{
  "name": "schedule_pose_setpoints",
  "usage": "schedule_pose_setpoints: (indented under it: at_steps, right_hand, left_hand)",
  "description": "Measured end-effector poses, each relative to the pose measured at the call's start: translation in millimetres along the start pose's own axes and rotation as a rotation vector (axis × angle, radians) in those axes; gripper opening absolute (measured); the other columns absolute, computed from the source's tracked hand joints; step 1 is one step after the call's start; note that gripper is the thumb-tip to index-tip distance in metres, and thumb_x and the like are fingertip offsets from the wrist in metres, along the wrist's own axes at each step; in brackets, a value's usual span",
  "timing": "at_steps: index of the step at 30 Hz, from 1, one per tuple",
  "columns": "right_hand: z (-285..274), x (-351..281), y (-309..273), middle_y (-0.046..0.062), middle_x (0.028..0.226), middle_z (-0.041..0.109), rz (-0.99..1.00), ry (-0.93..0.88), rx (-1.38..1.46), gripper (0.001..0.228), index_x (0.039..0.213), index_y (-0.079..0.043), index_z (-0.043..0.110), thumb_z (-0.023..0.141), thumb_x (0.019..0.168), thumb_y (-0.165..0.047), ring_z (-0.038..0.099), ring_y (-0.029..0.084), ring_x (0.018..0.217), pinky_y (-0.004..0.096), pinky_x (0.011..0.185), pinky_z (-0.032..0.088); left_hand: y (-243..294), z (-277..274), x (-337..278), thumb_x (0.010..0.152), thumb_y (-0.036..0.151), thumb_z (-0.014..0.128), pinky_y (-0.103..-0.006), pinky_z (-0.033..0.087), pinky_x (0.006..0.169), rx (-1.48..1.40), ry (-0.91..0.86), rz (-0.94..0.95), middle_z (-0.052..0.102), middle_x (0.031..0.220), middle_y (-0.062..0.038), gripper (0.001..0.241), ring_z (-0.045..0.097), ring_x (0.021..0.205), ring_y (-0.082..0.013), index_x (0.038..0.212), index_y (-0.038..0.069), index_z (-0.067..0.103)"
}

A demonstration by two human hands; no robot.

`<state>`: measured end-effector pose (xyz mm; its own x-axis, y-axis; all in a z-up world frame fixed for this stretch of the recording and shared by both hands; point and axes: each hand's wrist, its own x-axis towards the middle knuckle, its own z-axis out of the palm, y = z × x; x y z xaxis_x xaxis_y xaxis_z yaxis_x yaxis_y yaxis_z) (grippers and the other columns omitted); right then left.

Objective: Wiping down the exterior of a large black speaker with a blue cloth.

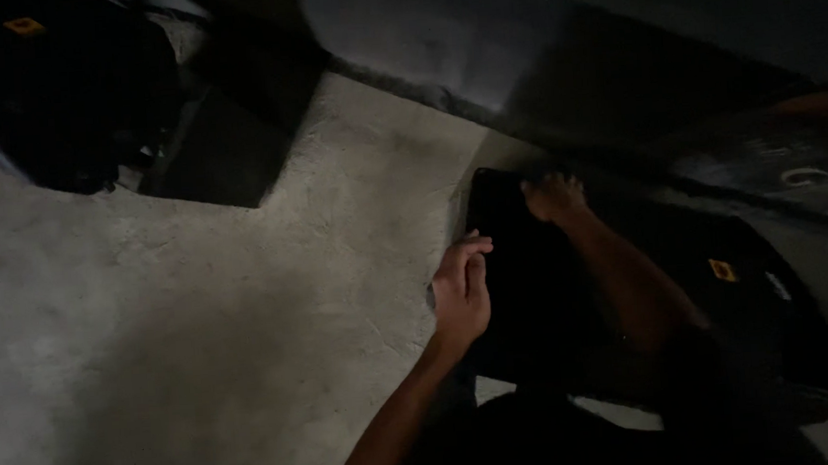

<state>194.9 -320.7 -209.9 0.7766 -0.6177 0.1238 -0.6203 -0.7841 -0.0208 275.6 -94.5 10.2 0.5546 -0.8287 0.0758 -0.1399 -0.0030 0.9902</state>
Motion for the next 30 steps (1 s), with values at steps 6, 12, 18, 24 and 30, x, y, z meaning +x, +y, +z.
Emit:
schedule_pose_setpoints:
  at_steps: [6,12,18,24,30]
  right_hand:
    - [-47.6,-4.5,1.6,0.021,0.115,0.068,0.005,-0.34,-0.009,0.036,0.119,0.0,0.073,0.056,0.103,-0.027,0.065,0.035,0.099,0.047,0.085,0.058]
    - [-116.4,11.3,17.8,0.019,0.111,0.072,0.015,-0.624,-0.033,0.033,0.114,-0.002,0.076,0.055,0.103,-0.025,0.068,0.033,0.096,0.047,0.083,0.059]
    - [-136.5,-69.8,39.5,0.017,0.108,0.076,-0.014,-0.982,-0.025,0.032,0.109,-0.003,0.078,0.053,0.103,-0.023,0.071,0.031,0.093,0.047,0.081,0.06]
    - [-116.1,-105.2,7.3,0.012,0.119,0.071,-0.241,-0.946,-0.045,0.031,0.114,-0.008,0.075,0.053,0.101,-0.025,0.066,0.028,0.106,0.05,0.097,0.049]
    - [-263.5,-168.6,-9.0,0.011,0.148,0.051,0.001,-0.995,0.152,0.06,0.146,-0.014,0.053,0.042,0.106,-0.058,0.036,0.036,0.142,0.047,0.117,0.029]
  left_hand:
    - [4.8,1.9,0.8,0.109,0.007,0.047,-0.0417,0.052,0.105,0.098,-0.045,-0.018,0.072,0.126,-0.019,0.025,0.067,0.124,-0.0344,0.118,-0.002,0.068]
    - [-22.7,6.7,2.0,0.108,0.009,0.049,-0.0394,0.056,0.102,0.047,0.032,0.006,0.073,0.124,-0.018,0.025,0.069,0.123,-0.0325,0.117,-0.002,0.069]
    - [-18.4,0.6,0.2,0.109,0.012,0.048,-0.0386,0.055,0.102,0.02,0.016,0.044,0.071,0.126,-0.018,0.027,0.069,0.118,-0.031,0.122,-0.003,0.067]
    - [-21.8,0.9,-0.9,0.113,0.012,0.047,-0.0401,0.052,0.108,0.058,0.036,0.135,0.071,0.13,-0.019,0.026,0.066,0.126,-0.0324,0.123,-0.002,0.066]
    - [-27.1,-11.9,-10.4,0.112,0.012,0.048,-0.0383,0.056,0.101,0.067,0.066,0.122,0.07,0.13,-0.017,0.023,0.069,0.12,-0.0296,0.121,0.002,0.066]
